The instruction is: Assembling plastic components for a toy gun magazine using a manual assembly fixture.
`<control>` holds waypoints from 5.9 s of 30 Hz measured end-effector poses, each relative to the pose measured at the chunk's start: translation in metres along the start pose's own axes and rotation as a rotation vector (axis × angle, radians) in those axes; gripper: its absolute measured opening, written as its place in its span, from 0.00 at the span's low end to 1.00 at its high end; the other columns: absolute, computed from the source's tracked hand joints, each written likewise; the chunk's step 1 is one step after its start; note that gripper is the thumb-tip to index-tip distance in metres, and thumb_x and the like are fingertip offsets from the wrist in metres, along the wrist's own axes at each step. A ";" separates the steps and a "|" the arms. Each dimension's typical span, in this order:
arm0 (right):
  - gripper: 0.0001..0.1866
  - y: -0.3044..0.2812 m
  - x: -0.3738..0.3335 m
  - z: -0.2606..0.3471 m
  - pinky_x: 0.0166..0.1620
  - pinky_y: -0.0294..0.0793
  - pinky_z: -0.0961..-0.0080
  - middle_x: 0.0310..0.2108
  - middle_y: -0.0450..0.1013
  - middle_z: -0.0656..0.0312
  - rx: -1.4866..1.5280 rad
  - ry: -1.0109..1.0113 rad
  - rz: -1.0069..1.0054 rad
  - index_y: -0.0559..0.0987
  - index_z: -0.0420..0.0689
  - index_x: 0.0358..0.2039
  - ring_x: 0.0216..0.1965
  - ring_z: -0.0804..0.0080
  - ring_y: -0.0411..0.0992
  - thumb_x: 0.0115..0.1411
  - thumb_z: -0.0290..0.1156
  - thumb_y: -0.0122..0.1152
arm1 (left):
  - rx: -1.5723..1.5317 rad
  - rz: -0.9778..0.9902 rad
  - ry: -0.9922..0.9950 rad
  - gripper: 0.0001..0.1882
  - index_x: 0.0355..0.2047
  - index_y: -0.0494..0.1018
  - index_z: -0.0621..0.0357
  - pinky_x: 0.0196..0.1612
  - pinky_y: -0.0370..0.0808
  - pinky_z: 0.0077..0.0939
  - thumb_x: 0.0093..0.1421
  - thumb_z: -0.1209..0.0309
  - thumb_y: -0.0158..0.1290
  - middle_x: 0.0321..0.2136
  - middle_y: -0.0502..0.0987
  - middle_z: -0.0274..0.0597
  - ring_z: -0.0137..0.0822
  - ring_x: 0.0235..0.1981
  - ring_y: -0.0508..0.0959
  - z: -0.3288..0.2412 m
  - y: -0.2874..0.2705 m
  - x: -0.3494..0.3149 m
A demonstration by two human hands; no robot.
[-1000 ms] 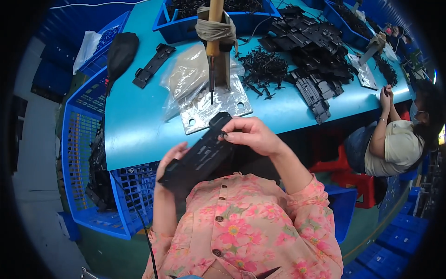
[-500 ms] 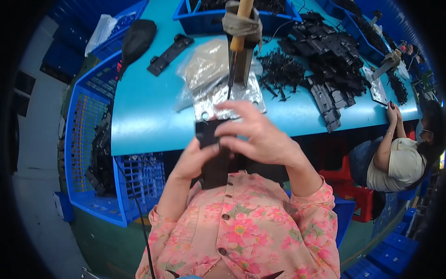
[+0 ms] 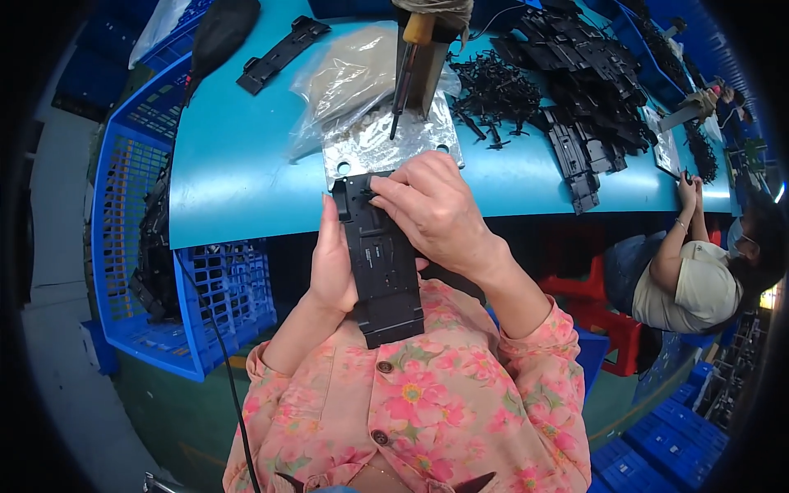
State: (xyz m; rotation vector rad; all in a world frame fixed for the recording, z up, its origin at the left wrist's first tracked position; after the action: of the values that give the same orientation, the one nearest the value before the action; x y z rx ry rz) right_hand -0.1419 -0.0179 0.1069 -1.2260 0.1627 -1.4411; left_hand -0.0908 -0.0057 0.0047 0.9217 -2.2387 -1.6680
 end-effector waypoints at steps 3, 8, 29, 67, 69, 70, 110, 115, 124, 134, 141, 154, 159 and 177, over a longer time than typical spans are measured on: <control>0.12 0.001 0.001 0.003 0.36 0.63 0.70 0.24 0.67 0.61 0.002 -0.016 0.016 0.75 0.39 0.31 0.29 0.64 0.66 0.42 0.22 0.60 | 0.010 -0.073 -0.006 0.33 0.49 0.58 0.57 0.37 0.77 0.34 0.59 0.43 0.21 0.39 0.70 0.45 0.36 0.36 0.76 0.002 -0.009 0.001; 0.13 0.003 0.002 0.005 0.38 0.62 0.69 0.24 0.67 0.62 -0.041 -0.049 0.048 0.75 0.40 0.31 0.29 0.65 0.66 0.41 0.23 0.62 | -0.008 -0.091 -0.016 0.28 0.49 0.58 0.56 0.37 0.77 0.34 0.61 0.48 0.22 0.39 0.70 0.44 0.36 0.36 0.76 0.004 -0.012 0.004; 0.12 0.002 0.001 0.006 0.43 0.62 0.65 0.24 0.68 0.65 -0.144 -0.012 0.092 0.76 0.43 0.30 0.29 0.70 0.67 0.42 0.24 0.62 | -0.091 -0.104 0.079 0.20 0.53 0.53 0.51 0.40 0.75 0.35 0.64 0.58 0.26 0.43 0.66 0.41 0.36 0.41 0.73 -0.005 -0.006 0.005; 0.11 -0.005 -0.001 0.018 0.38 0.64 0.70 0.31 0.72 0.59 0.109 -0.119 0.005 0.74 0.39 0.26 0.32 0.65 0.68 0.38 0.19 0.63 | 0.470 -0.192 0.261 0.13 0.45 0.54 0.60 0.38 0.71 0.20 0.63 0.67 0.33 0.37 0.66 0.42 0.28 0.37 0.71 -0.026 -0.015 -0.010; 0.11 -0.005 0.000 0.021 0.38 0.64 0.70 0.31 0.72 0.59 0.109 -0.122 0.007 0.74 0.39 0.26 0.32 0.65 0.68 0.38 0.19 0.63 | 0.478 -0.200 0.262 0.13 0.46 0.54 0.60 0.38 0.71 0.19 0.63 0.67 0.33 0.37 0.66 0.42 0.28 0.38 0.71 -0.028 -0.015 -0.011; 0.11 -0.005 -0.001 0.022 0.39 0.64 0.70 0.31 0.72 0.59 0.095 -0.114 0.004 0.74 0.39 0.26 0.32 0.65 0.68 0.38 0.19 0.63 | 0.482 -0.182 0.267 0.14 0.46 0.54 0.61 0.38 0.71 0.19 0.63 0.67 0.33 0.38 0.66 0.43 0.28 0.38 0.71 -0.029 -0.014 -0.013; 0.09 0.007 -0.006 -0.020 0.36 0.67 0.74 0.28 0.70 0.58 0.343 0.233 0.332 0.73 0.38 0.30 0.32 0.63 0.69 0.46 0.21 0.58 | 0.444 -0.248 0.154 0.19 0.40 0.66 0.64 0.28 0.74 0.17 0.58 0.59 0.44 0.29 0.73 0.41 0.26 0.26 0.75 -0.024 -0.028 -0.002; 0.09 0.005 -0.005 -0.014 0.35 0.66 0.72 0.27 0.69 0.58 0.286 0.142 0.282 0.72 0.39 0.30 0.31 0.61 0.67 0.45 0.20 0.58 | 0.341 -0.258 0.162 0.15 0.38 0.67 0.62 0.26 0.71 0.15 0.58 0.62 0.47 0.28 0.72 0.36 0.22 0.25 0.73 -0.024 -0.031 -0.004; 0.09 0.005 0.001 -0.010 0.34 0.66 0.71 0.26 0.69 0.58 0.298 0.091 0.297 0.73 0.39 0.29 0.30 0.62 0.67 0.44 0.20 0.59 | 0.312 -0.281 0.158 0.14 0.36 0.67 0.62 0.25 0.71 0.15 0.58 0.63 0.46 0.26 0.72 0.36 0.23 0.23 0.73 -0.026 -0.028 -0.006; 0.09 0.008 -0.007 -0.022 0.35 0.66 0.72 0.26 0.69 0.58 0.341 0.156 0.281 0.73 0.38 0.29 0.31 0.62 0.68 0.45 0.20 0.59 | 0.333 -0.188 0.076 0.19 0.41 0.65 0.66 0.31 0.75 0.20 0.59 0.60 0.43 0.31 0.73 0.43 0.28 0.28 0.76 -0.017 -0.031 0.001; 0.13 -0.011 -0.019 -0.002 0.34 0.70 0.77 0.32 0.70 0.57 0.241 0.134 -0.015 0.76 0.38 0.32 0.34 0.65 0.70 0.41 0.16 0.60 | 0.375 -0.273 0.287 0.13 0.39 0.66 0.64 0.30 0.71 0.14 0.58 0.67 0.47 0.30 0.72 0.35 0.21 0.28 0.72 -0.037 -0.020 -0.012; 0.13 -0.016 -0.029 -0.010 0.36 0.72 0.79 0.32 0.72 0.56 0.317 0.194 -0.051 0.77 0.37 0.31 0.35 0.67 0.71 0.41 0.14 0.60 | 0.525 -0.200 0.266 0.12 0.39 0.66 0.63 0.33 0.69 0.14 0.58 0.68 0.47 0.31 0.71 0.34 0.19 0.30 0.70 -0.034 -0.011 -0.011; 0.13 -0.021 -0.020 -0.015 0.35 0.72 0.79 0.32 0.72 0.57 0.297 0.218 0.021 0.77 0.38 0.31 0.34 0.67 0.71 0.41 0.15 0.60 | 0.488 -0.211 0.214 0.12 0.39 0.66 0.64 0.35 0.69 0.15 0.58 0.70 0.47 0.32 0.71 0.34 0.20 0.32 0.70 -0.030 -0.011 -0.006; 0.11 -0.006 -0.012 0.019 0.38 0.66 0.78 0.31 0.69 0.56 0.065 0.224 0.202 0.74 0.35 0.32 0.33 0.66 0.68 0.45 0.13 0.56 | 0.779 -0.155 0.405 0.13 0.33 0.68 0.64 0.33 0.68 0.18 0.56 0.65 0.49 0.26 0.71 0.31 0.19 0.30 0.67 -0.043 -0.002 -0.017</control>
State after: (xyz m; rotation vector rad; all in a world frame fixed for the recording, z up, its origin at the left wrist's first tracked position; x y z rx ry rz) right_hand -0.1347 0.0032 0.1126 -0.9646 0.3792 -1.3920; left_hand -0.0551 -0.0307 0.0210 1.4570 -2.5522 -0.5095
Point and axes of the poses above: each hand's wrist, its own x-axis towards the middle knuckle, its own y-axis out of the palm, z = x × y, the point moved 10 cm from there along x, towards the middle knuckle
